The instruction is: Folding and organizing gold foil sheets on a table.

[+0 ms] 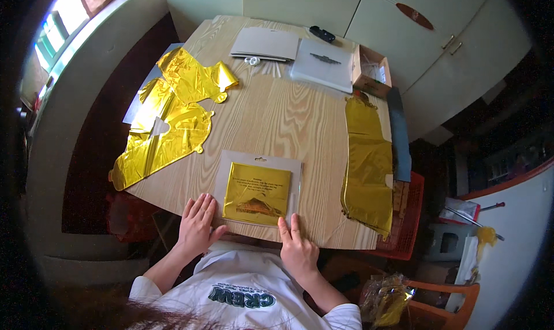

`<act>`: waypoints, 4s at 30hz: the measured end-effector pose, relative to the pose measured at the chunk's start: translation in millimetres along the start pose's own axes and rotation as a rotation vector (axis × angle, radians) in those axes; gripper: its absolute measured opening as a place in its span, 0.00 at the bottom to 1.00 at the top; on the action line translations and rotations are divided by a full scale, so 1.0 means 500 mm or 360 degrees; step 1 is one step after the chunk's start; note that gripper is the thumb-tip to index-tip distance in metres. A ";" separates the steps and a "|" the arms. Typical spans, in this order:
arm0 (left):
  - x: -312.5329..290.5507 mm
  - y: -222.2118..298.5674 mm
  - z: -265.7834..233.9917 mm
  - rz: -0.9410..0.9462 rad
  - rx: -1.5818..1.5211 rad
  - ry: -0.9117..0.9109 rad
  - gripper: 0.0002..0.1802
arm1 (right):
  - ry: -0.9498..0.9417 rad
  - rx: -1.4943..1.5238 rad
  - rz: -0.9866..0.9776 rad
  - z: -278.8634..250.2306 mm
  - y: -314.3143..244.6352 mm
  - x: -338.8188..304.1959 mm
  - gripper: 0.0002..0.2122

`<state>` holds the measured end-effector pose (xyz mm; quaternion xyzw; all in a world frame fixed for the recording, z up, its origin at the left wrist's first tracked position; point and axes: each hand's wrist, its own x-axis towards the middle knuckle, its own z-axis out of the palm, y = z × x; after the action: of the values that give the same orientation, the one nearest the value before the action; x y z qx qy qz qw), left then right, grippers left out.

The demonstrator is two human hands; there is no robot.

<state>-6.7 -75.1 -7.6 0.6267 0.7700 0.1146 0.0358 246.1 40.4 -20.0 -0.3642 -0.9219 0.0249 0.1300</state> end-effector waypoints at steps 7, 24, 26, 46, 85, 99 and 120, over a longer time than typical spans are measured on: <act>0.047 0.010 -0.014 0.0080 -0.0101 0.0042 0.37 | -0.0066 -0.0011 -0.0055 -0.026 0.007 0.004 0.20; 0.190 0.103 0.078 0.0203 -0.0122 0.0087 0.34 | 0.0075 0.0005 -0.0262 0.031 0.010 0.181 0.19; 0.188 0.105 0.076 0.0184 -0.0112 0.0051 0.35 | 0.0043 0.0035 -0.0271 0.038 0.015 0.180 0.21; 0.206 0.105 0.067 0.0081 -0.0172 -0.0103 0.40 | -0.0328 0.0194 -0.0200 0.043 0.032 0.199 0.30; 0.143 0.182 0.050 0.0775 -0.0789 0.0096 0.18 | 0.0155 0.0775 -0.0322 -0.059 0.075 0.080 0.08; -0.200 -0.187 0.068 -0.0612 -0.2200 -0.1035 0.17 | -0.0101 0.1140 -0.0900 0.012 -0.150 0.100 0.14; -0.490 -0.564 0.693 -0.2127 -0.1218 -0.0401 0.43 | -0.0059 -0.0046 -0.0636 0.046 -0.114 0.069 0.27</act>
<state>-155.7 -321.2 -428.3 -0.0178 0.8811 0.2543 0.3982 178.0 23.3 -26.6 -0.1753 -0.9783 -0.0080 0.1101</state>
